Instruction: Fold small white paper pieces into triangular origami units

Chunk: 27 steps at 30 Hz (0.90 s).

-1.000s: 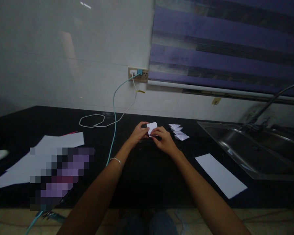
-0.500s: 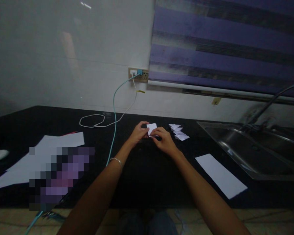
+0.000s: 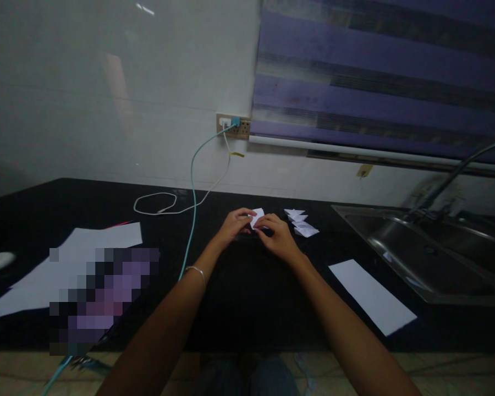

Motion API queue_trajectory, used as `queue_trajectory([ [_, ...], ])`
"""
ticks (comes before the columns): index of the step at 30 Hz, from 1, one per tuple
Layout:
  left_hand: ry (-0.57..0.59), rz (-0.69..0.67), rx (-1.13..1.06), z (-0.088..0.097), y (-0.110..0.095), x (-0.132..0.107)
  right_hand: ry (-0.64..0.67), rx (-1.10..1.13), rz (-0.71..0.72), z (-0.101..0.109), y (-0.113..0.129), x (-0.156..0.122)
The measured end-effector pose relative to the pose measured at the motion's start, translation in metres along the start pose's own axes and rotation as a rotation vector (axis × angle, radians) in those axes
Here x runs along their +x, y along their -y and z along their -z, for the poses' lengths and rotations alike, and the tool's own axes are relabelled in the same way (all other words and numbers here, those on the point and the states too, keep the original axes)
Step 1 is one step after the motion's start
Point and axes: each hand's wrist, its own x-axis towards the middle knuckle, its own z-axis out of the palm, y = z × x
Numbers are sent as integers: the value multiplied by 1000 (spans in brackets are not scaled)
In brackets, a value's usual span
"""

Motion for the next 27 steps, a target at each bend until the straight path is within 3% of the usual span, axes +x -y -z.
queue_trajectory([
  [3,7,-10,-6,0,-1,-1,-20,-4,-17,2,0,0],
  [7,-23,-48,-26,-2,-2,0,-141,-14,-108,3,-3,1],
  [13,-146,-32,-39,-5,-7,1,-216,118,-267,0,-8,2],
  [20,-165,6,22,-6,-18,-1,-302,260,-403,-2,-12,4],
  [23,-152,30,41,-8,-20,-3,-334,246,-399,1,-14,4],
  [27,-122,43,52,-9,-17,-3,-273,120,-299,3,-11,3],
])
